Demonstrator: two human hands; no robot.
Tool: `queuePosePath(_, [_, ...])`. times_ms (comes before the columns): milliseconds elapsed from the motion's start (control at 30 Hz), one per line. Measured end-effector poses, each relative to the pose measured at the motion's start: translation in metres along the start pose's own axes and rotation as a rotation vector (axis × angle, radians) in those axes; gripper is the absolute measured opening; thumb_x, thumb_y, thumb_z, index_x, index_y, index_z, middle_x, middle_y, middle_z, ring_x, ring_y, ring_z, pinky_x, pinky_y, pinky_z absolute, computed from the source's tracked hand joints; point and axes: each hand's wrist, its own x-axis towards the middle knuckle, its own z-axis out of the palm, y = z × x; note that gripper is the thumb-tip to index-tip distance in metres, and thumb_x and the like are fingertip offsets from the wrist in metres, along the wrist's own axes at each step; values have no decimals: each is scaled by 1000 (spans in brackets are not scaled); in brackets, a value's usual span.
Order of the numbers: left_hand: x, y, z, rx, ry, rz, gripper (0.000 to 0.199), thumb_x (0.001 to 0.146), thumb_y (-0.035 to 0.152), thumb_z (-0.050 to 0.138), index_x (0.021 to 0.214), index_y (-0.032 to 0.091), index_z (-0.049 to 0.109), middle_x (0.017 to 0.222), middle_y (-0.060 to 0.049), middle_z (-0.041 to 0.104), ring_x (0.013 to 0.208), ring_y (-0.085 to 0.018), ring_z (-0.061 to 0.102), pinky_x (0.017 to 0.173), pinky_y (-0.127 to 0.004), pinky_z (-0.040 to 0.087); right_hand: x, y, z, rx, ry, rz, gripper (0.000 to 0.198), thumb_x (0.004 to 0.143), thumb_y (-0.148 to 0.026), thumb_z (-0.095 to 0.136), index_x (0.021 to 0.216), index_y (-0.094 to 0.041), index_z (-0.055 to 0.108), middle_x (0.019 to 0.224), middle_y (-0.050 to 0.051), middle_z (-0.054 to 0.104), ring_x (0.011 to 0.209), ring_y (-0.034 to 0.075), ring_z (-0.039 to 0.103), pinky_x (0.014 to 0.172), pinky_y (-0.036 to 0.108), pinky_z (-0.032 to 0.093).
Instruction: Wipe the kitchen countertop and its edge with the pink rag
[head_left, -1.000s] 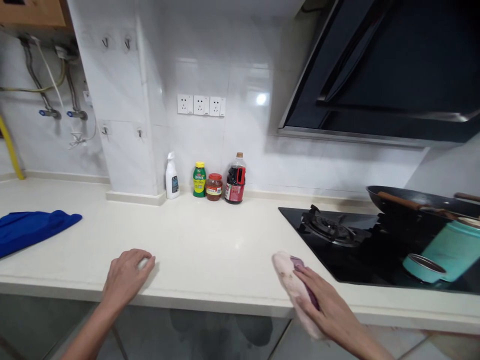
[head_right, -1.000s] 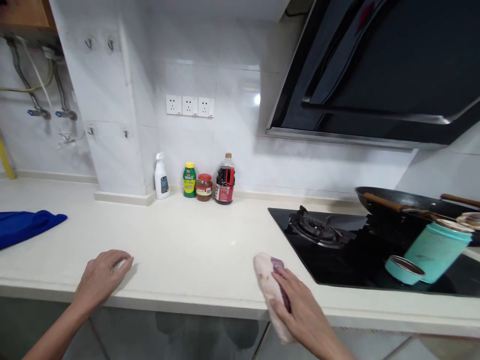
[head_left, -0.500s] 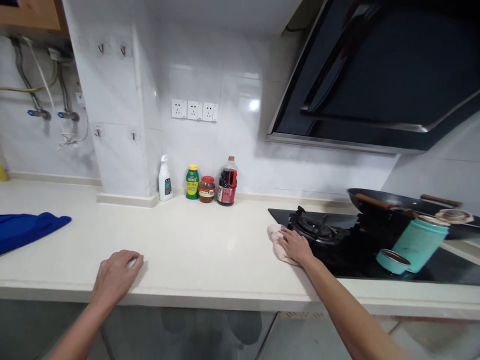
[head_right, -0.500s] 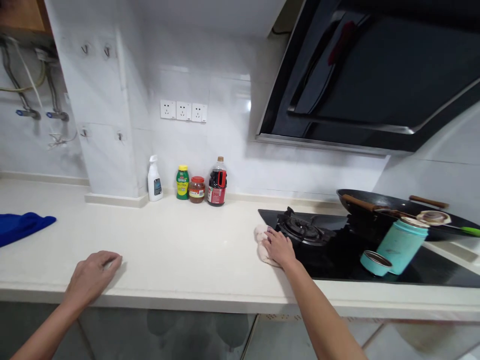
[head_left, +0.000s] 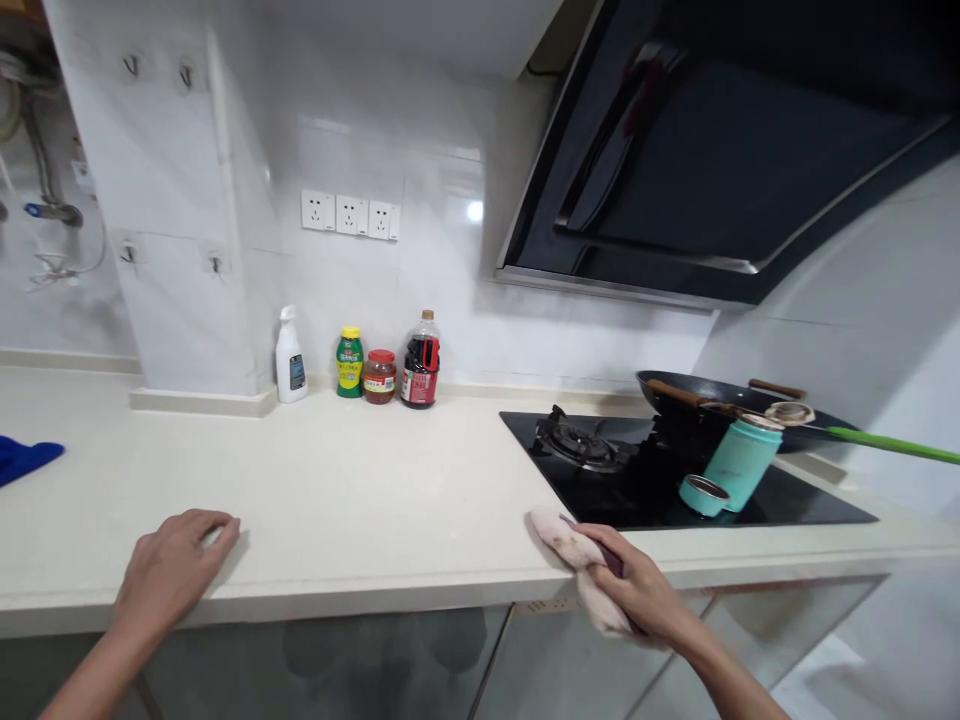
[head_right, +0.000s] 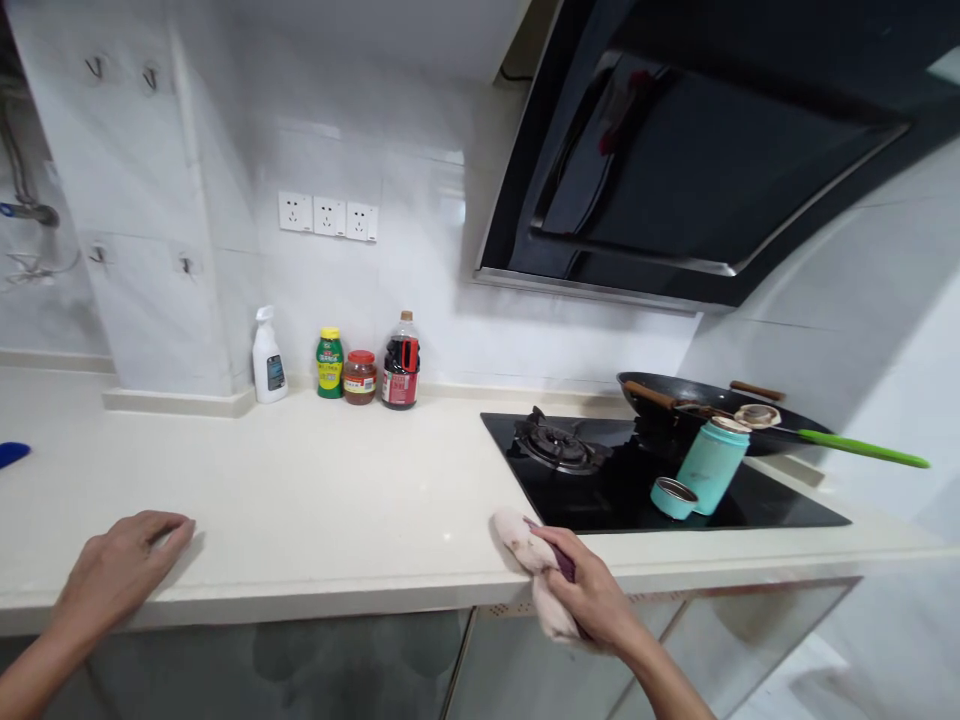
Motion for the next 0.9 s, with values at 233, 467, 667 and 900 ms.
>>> queuePosePath(233, [2,-5,4,-12,-33,-50,39,87,49,43,91,22,71,113,-11,76,114,-34,65,100,-50,46,37,51,-53,-161,282,110,59,82,-54,49,131,-23,60,133,9,62,121,30,59,108,41,47])
queuePosePath(467, [1,-4,6,-24,-46,-57,40,88,51,44,94,22,71,116,-11,75,116,-35,63,102,-50,45,74,82,-17,-325,106,179,70,76,-58,43,127,-16,67,142,15,57,134,36,51,118,52,36])
queuePosePath(667, [1,5,3,-26,-53,-151,42,87,52,40,94,22,69,116,-11,75,116,-34,63,103,-50,44,74,26,41,-334,-206,-108,67,94,-56,36,145,-18,56,159,9,38,147,28,34,124,49,26])
queuePosePath(900, [-6,14,-3,-1,6,-75,38,86,46,41,88,23,70,107,-9,76,109,-31,66,94,-44,45,78,23,62,-520,-125,-59,67,94,-58,31,144,-22,58,153,8,48,143,34,38,121,57,28])
